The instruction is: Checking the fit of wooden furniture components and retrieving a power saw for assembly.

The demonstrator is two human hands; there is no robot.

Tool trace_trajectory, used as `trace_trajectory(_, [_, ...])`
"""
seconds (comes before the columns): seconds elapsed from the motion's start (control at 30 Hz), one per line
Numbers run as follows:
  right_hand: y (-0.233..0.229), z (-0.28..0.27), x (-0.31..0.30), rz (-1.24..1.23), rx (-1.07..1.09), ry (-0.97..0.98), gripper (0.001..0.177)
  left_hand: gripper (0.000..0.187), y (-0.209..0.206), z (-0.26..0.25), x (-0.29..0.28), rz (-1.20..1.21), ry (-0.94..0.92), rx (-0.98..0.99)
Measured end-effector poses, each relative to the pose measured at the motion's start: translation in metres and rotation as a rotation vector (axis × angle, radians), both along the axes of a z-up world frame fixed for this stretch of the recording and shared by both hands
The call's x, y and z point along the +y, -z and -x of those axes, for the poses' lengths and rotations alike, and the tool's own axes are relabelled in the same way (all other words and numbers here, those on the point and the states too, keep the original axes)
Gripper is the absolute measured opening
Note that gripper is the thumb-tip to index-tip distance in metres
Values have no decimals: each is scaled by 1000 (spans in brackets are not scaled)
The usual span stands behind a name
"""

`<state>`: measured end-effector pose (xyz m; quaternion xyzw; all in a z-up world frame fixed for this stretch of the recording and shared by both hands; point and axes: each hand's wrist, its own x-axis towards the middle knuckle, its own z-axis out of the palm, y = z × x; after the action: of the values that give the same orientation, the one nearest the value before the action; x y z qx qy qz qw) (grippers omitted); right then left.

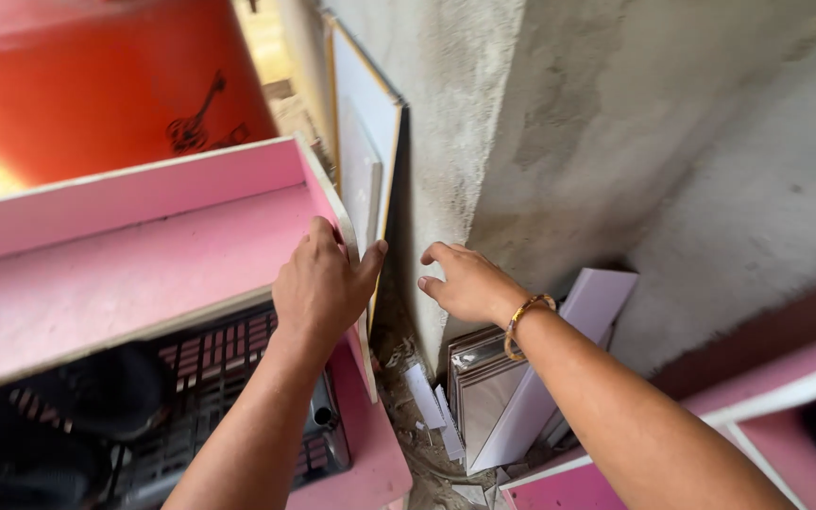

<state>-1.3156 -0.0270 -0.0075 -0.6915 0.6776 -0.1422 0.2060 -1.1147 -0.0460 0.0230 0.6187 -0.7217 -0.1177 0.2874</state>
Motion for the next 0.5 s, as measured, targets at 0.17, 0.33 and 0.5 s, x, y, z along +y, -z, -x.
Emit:
trace_trajectory(0.17, [26, 3, -26, 36, -36, -232, 37, 41, 16, 15, 0, 36, -140, -2])
trace_trajectory(0.33, [39, 2, -35, 9, -58, -316, 36, 38, 23, 20, 14, 58, -209, -33])
trace_trajectory(0.5, [44, 5, -45, -36, -48, -290, 40, 53, 29, 25, 29, 19, -206, 115])
